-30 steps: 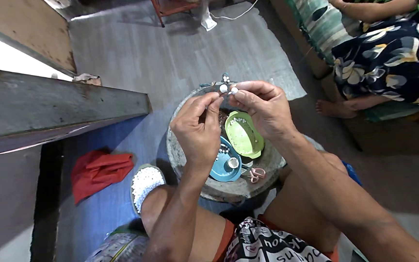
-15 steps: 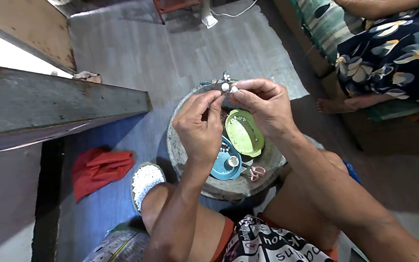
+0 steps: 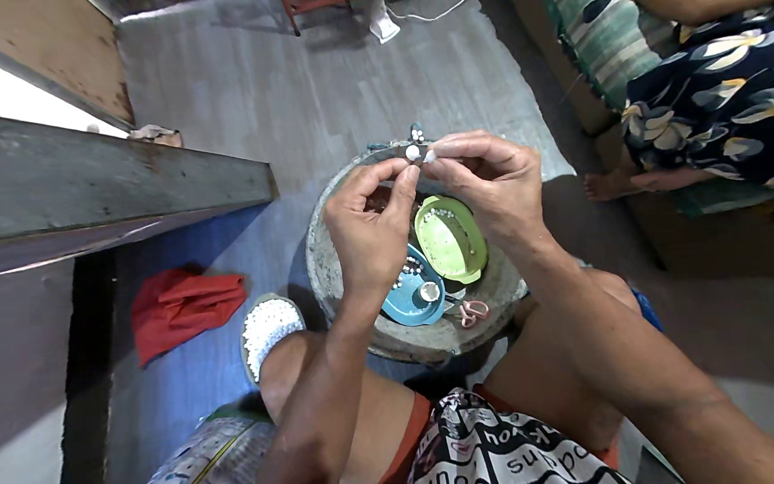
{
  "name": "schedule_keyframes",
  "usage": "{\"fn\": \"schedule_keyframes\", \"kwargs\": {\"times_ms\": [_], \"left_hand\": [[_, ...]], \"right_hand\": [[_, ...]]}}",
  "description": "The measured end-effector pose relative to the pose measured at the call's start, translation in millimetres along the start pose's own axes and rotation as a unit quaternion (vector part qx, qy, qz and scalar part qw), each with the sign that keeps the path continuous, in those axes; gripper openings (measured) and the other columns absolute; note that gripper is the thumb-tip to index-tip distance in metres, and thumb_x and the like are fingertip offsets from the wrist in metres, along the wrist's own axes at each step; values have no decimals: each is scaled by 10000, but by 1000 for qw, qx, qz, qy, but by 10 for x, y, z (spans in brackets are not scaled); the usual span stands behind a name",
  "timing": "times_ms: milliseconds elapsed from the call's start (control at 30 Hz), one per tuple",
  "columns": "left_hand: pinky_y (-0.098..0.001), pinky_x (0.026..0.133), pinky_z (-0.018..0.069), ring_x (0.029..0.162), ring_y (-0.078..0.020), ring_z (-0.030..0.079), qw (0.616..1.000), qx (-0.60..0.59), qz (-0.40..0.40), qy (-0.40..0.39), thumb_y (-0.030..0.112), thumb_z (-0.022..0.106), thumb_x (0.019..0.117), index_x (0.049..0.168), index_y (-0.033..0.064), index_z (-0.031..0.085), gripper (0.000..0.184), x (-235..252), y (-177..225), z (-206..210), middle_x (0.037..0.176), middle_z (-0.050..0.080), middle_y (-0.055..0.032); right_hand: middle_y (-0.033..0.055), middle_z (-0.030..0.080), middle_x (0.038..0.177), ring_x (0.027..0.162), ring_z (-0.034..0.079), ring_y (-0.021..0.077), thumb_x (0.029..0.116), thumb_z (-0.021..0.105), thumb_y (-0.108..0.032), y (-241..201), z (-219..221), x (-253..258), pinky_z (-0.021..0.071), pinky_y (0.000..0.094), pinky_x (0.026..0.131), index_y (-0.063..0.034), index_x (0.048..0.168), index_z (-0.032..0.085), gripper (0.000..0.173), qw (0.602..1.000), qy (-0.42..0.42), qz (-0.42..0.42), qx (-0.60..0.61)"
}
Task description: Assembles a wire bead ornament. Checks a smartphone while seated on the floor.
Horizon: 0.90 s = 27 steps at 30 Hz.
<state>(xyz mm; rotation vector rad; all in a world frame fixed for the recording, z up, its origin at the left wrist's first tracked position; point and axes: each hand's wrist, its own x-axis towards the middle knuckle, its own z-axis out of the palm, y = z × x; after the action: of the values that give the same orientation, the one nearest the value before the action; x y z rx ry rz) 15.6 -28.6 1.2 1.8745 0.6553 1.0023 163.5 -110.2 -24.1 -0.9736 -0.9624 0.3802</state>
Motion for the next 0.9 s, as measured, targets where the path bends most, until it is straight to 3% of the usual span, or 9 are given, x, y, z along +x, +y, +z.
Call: {"fn": "schedule_keyframes", "kwargs": {"times_ms": [267, 433, 633, 900], "left_hand": [[-188, 533, 491, 695, -80, 599, 998, -36, -45, -16, 175, 698, 992, 1033, 95, 722, 93, -5, 25, 4, 923, 641, -5], [-193, 626, 515, 768, -80, 606, 999, -49, -15, -4, 117, 676, 987, 1015, 83, 702, 52, -9, 11, 40, 944, 629, -4], [-177, 556, 496, 705, -68, 587, 998, -54, -21, -11, 114, 667, 992, 1014, 91, 696, 43, -8, 18, 35, 944, 618, -3], [-189, 586, 522, 734, -81, 607, 997, -72, -15, -6, 71, 687, 969, 1001, 68, 713, 41, 26, -2, 26, 945, 629, -17]], "right_hand": [[173, 728, 1058, 876, 732, 215, 889, 728, 81, -5, 6, 4, 651, 348, 774, 94, 1057, 727, 169, 1000, -6, -14, -28], [153, 722, 1041, 840, 714, 169, 883, 754, 57, -25, 14, -13, 637, 299, 736, 84, 1043, 732, 164, 998, -5, -17, -60], [151, 727, 1043, 859, 728, 189, 926, 724, 24, -37, 1, -21, 648, 324, 762, 81, 1083, 730, 167, 998, -16, -5, -57], [146, 721, 1083, 858, 720, 173, 909, 737, 40, -54, -30, -9, 646, 311, 756, 79, 1118, 726, 213, 996, -40, -5, -76]]}}
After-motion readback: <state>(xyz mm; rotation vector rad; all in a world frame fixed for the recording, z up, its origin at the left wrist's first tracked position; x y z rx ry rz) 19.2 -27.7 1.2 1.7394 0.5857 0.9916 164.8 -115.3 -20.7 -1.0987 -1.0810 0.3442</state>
